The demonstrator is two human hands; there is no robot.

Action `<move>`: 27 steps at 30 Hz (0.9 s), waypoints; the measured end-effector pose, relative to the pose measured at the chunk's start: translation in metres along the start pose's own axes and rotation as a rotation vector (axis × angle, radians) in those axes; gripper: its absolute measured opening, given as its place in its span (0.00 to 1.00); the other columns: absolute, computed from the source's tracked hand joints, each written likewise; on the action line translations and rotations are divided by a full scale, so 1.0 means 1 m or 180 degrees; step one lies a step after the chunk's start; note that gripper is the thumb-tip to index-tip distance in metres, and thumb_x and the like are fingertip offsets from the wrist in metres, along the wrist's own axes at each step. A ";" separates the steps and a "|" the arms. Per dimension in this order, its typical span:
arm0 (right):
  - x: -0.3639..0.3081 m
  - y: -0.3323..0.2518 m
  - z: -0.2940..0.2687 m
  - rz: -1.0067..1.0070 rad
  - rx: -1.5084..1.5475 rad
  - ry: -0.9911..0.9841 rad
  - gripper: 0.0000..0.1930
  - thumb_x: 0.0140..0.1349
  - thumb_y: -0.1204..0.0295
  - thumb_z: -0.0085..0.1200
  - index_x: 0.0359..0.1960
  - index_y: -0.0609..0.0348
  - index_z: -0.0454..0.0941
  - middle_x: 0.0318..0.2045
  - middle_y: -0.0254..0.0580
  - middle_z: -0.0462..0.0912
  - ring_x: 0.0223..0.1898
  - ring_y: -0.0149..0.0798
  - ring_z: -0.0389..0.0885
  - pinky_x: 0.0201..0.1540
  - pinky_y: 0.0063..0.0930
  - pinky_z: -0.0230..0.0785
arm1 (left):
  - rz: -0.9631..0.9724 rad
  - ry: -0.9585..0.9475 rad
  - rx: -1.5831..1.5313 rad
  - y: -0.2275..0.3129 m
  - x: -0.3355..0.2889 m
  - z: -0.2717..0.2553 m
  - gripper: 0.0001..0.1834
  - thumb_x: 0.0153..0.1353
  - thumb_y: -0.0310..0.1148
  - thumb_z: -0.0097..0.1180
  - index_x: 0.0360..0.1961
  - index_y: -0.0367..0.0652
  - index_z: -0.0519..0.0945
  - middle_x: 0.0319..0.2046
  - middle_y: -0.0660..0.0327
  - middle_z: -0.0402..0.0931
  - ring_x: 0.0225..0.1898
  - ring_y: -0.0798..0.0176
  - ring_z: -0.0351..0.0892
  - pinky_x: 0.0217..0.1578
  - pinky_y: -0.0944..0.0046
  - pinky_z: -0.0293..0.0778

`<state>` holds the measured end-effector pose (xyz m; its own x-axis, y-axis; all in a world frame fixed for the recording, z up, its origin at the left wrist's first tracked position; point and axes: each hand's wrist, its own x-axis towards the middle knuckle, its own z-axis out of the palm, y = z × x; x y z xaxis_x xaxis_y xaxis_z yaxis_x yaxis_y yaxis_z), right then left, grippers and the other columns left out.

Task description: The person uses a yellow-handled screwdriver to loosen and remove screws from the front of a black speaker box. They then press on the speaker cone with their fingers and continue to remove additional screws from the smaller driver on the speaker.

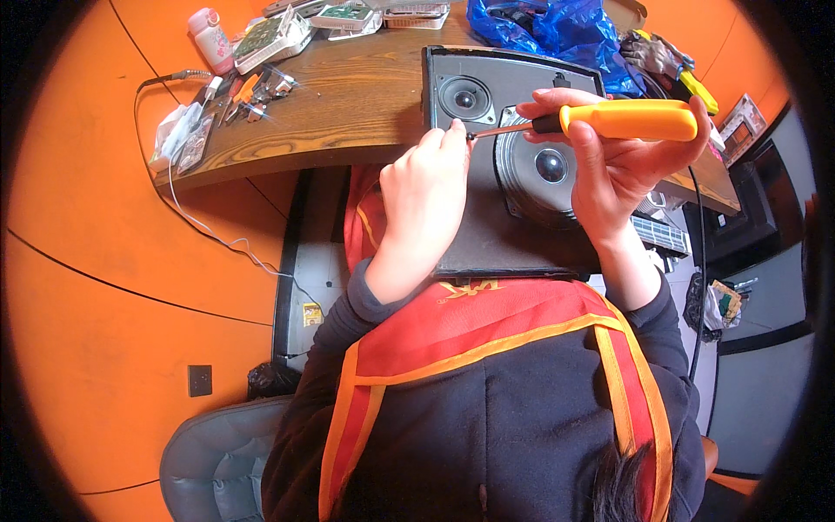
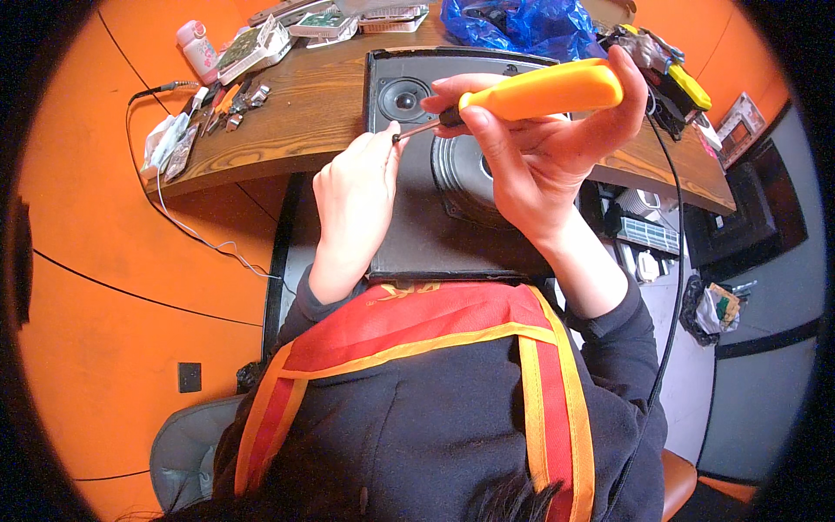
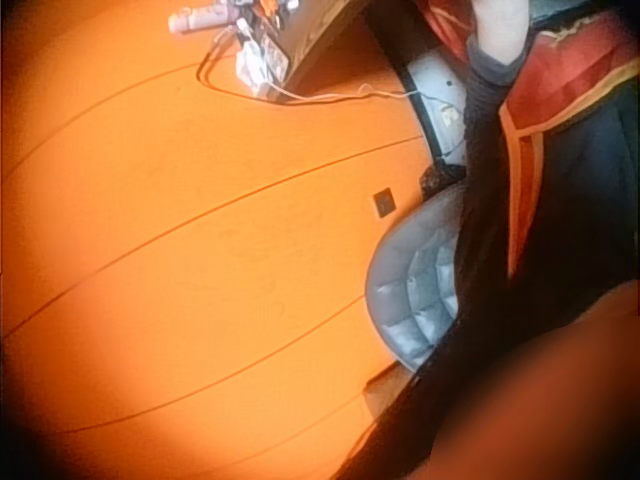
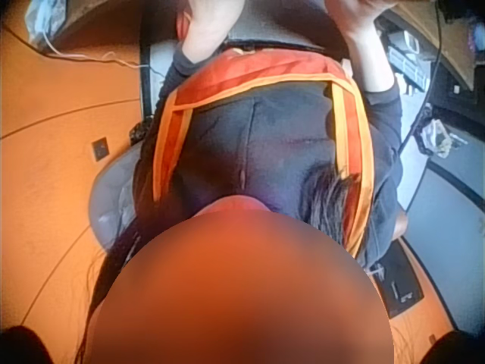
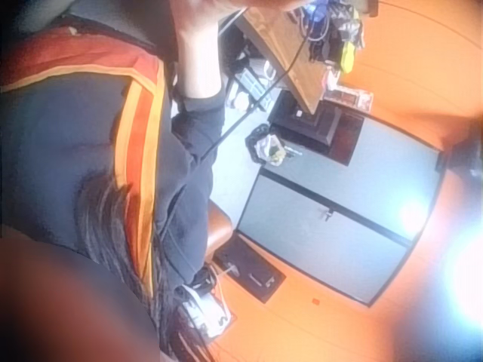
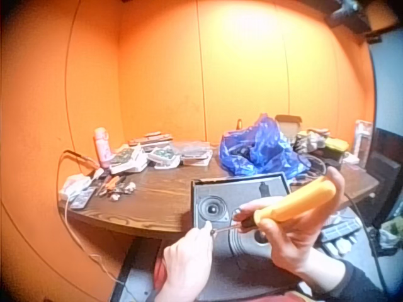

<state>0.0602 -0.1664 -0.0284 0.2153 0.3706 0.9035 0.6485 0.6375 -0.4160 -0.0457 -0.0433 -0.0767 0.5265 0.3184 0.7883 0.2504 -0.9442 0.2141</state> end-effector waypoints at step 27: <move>-0.002 0.000 0.002 0.0138 0.0257 0.0163 0.43 0.60 0.86 0.45 0.62 0.30 0.30 0.38 0.59 0.78 0.35 0.47 0.83 0.35 0.36 0.79 | 0.0173 0.0111 0.0001 -0.003 -0.001 0.001 0.10 0.57 0.31 0.52 0.40 0.40 0.77 0.22 0.58 0.71 0.21 0.57 0.77 0.19 0.60 0.71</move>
<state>0.0581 -0.1661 -0.0304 0.2802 0.3654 0.8877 0.5771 0.6748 -0.4600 -0.0456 -0.0406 -0.0787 0.5107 0.2634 0.8184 0.2224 -0.9600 0.1702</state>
